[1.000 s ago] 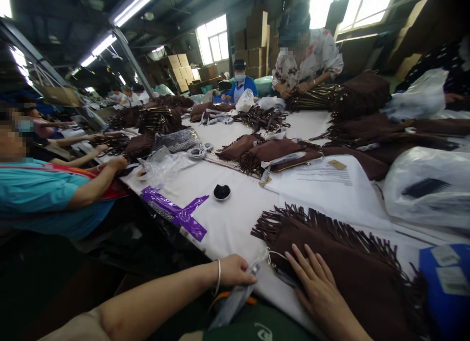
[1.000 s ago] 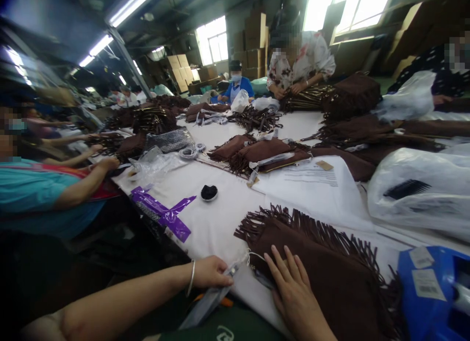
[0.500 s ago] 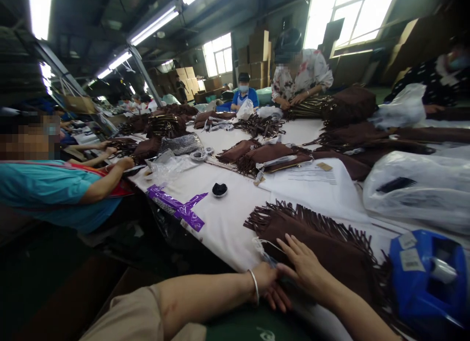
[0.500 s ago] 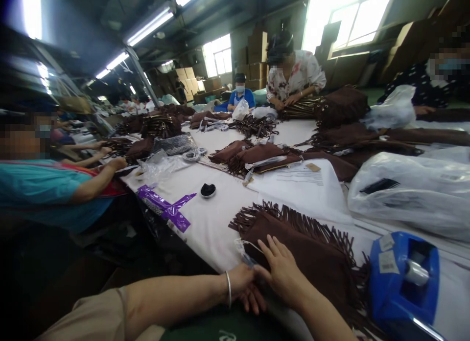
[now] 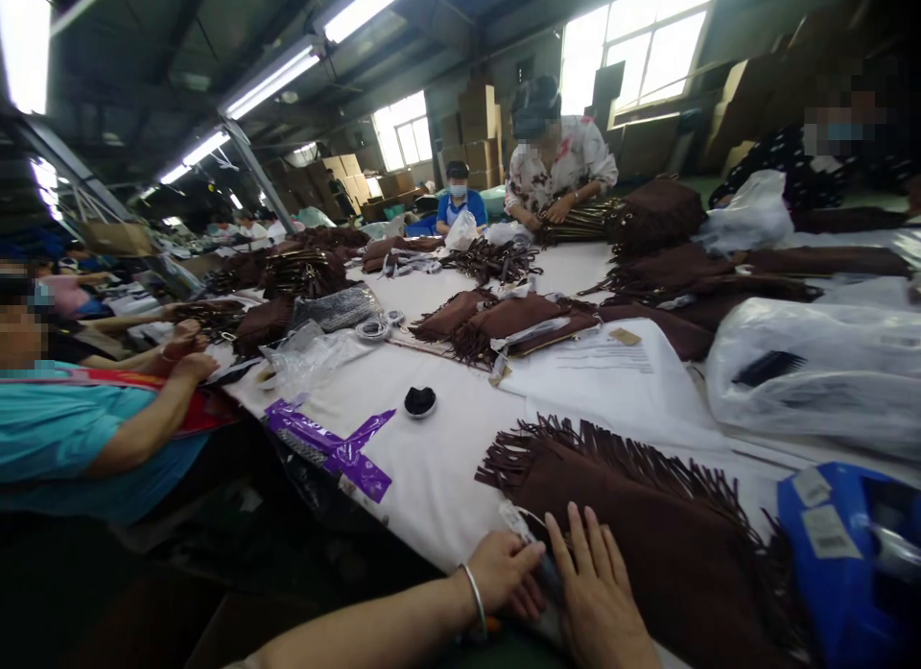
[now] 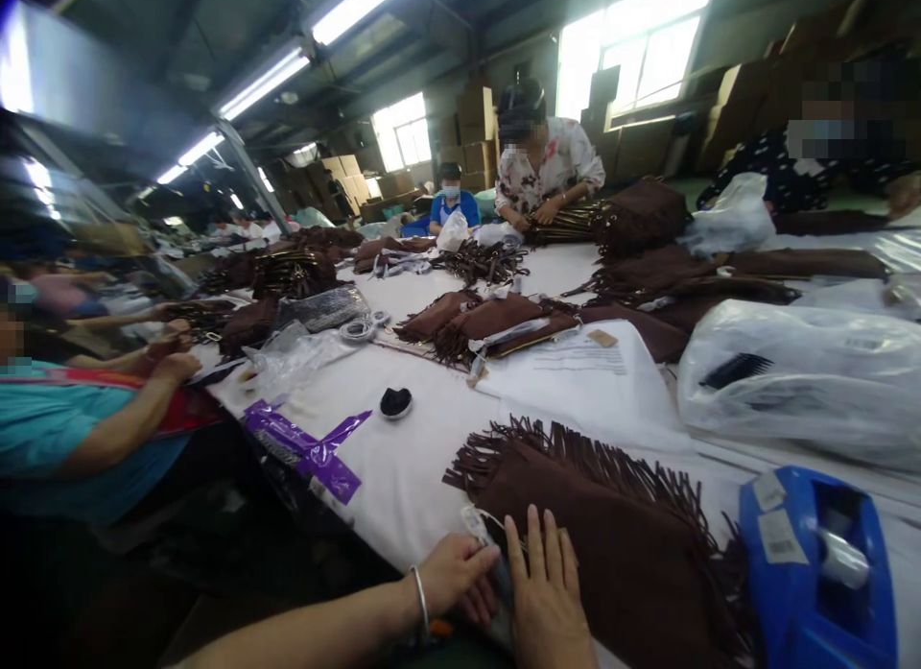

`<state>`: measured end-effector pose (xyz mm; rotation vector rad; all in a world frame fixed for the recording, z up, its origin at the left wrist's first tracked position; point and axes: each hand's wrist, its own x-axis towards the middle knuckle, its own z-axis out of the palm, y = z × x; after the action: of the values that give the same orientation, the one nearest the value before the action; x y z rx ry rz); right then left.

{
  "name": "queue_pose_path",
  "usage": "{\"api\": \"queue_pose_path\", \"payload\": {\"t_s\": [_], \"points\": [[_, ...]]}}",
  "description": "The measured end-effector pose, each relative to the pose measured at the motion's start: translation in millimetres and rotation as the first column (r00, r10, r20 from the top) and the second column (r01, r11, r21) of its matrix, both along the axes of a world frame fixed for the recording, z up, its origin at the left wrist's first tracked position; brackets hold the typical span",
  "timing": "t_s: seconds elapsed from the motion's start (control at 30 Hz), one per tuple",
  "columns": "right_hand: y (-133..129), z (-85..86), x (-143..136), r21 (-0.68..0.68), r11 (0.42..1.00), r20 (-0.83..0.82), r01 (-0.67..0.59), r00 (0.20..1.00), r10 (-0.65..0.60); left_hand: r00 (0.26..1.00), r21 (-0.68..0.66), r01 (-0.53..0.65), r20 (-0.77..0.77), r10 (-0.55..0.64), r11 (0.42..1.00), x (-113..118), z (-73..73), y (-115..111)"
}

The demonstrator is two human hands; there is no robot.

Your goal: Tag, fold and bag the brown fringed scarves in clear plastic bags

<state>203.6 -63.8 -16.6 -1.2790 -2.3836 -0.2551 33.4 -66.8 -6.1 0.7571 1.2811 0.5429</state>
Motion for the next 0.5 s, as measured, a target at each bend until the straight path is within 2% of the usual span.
{"api": "queue_pose_path", "payload": {"t_s": [0.07, 0.13, 0.2, 0.27, 0.37, 0.5], "points": [[5.3, -2.2, 6.2, 0.008, 1.000, 0.072, -0.024, 0.997, 0.024, 0.999, -0.027, -0.016, 0.037, 0.017, 1.000, -12.0, 4.8, -1.0], [12.7, -2.7, 14.4, 0.009, 0.999, 0.138, -0.053, 0.989, 0.051, 0.989, -0.097, -0.085, 0.110, 0.095, 0.992, -29.3, 12.6, -0.5], [21.3, -1.7, 21.2, 0.011, 0.997, 0.174, -0.075, 0.982, 0.072, 0.959, -0.163, -0.166, 0.203, 0.198, 0.973, -44.0, 19.5, 2.7], [29.6, 0.5, 25.6, 0.007, 0.994, 0.191, -0.109, 0.976, 0.106, 0.913, -0.196, -0.196, 0.322, 0.252, 0.961, -50.5, 22.6, 9.1], [37.5, 5.9, 29.2, -0.025, 0.987, 0.211, -0.162, 0.964, 0.163, 0.817, -0.211, -0.249, 0.478, 0.322, 0.945, -45.2, 19.5, 24.9], [30.9, 14.4, 31.7, 0.052, 0.955, 0.264, -0.291, 0.927, 0.268, 0.667, -0.276, -0.280, 0.633, 0.393, 0.920, -30.9, 12.6, 49.9]]}}
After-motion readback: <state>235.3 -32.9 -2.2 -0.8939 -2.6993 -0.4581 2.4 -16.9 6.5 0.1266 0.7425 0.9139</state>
